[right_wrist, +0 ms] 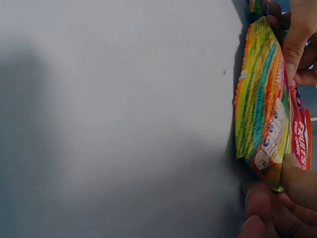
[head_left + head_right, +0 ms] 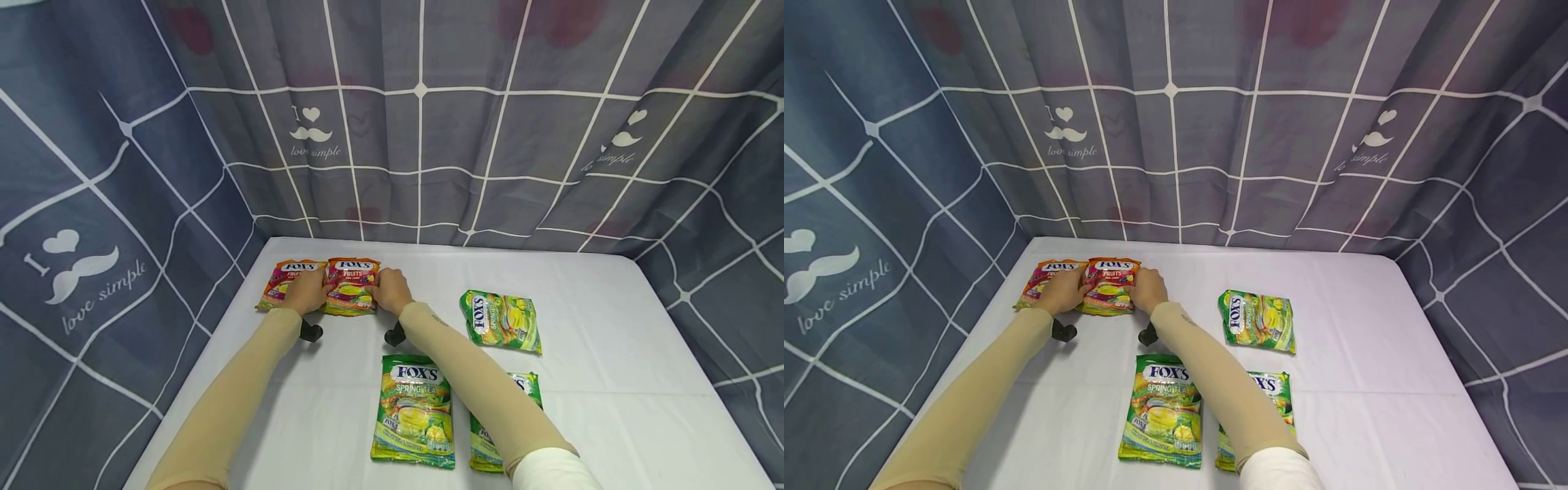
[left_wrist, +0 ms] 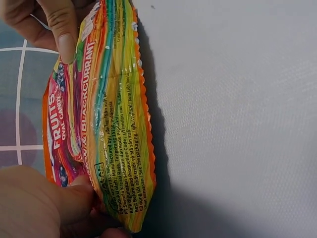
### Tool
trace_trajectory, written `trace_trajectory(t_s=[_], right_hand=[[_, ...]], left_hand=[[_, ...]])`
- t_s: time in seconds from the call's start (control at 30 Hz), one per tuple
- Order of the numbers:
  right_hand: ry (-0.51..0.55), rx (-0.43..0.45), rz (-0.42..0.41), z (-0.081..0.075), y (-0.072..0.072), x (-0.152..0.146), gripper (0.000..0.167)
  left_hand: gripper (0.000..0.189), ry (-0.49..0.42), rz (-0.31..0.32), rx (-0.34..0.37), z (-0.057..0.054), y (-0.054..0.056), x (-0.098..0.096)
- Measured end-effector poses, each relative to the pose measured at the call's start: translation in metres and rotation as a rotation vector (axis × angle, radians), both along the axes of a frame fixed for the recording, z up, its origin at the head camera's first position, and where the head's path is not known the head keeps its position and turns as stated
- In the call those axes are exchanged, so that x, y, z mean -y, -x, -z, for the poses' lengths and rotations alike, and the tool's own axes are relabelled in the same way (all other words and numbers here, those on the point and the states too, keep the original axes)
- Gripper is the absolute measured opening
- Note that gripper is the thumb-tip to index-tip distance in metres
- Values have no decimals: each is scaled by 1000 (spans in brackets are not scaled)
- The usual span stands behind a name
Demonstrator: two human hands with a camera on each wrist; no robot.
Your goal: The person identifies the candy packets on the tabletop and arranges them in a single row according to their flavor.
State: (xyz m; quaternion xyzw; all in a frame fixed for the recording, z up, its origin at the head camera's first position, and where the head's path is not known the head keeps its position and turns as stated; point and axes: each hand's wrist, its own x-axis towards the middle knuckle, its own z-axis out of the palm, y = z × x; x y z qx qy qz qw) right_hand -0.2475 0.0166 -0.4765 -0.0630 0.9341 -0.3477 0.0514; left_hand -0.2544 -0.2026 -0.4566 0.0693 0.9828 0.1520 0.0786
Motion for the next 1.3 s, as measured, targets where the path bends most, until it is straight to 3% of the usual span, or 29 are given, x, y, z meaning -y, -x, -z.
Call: trace_trajectory(t_s=[0.37,0.63,0.8,0.9,1.03,1.3], right_hand=[[-41,-53,-18,1,1,-5,30],[-33,-69,-50,-12,-3,-25,36],[-58,-119,-105,-26,-7,-48,35],[-61,-112,-120,-37,-11,-67,35],[-50,-90,-127,-49,-17,-92,35],[-18,-88,-107,-66,-30,-145,32]], left_hand=[[28,9,-16,-26,-2,-2,-5],[40,41,-25,-59,-6,-3,-12],[37,58,20,-129,-18,-9,-21],[25,29,64,-133,-28,-13,-34],[24,-15,138,-137,-38,-19,-57],[28,-136,255,-51,-49,-29,-98]])
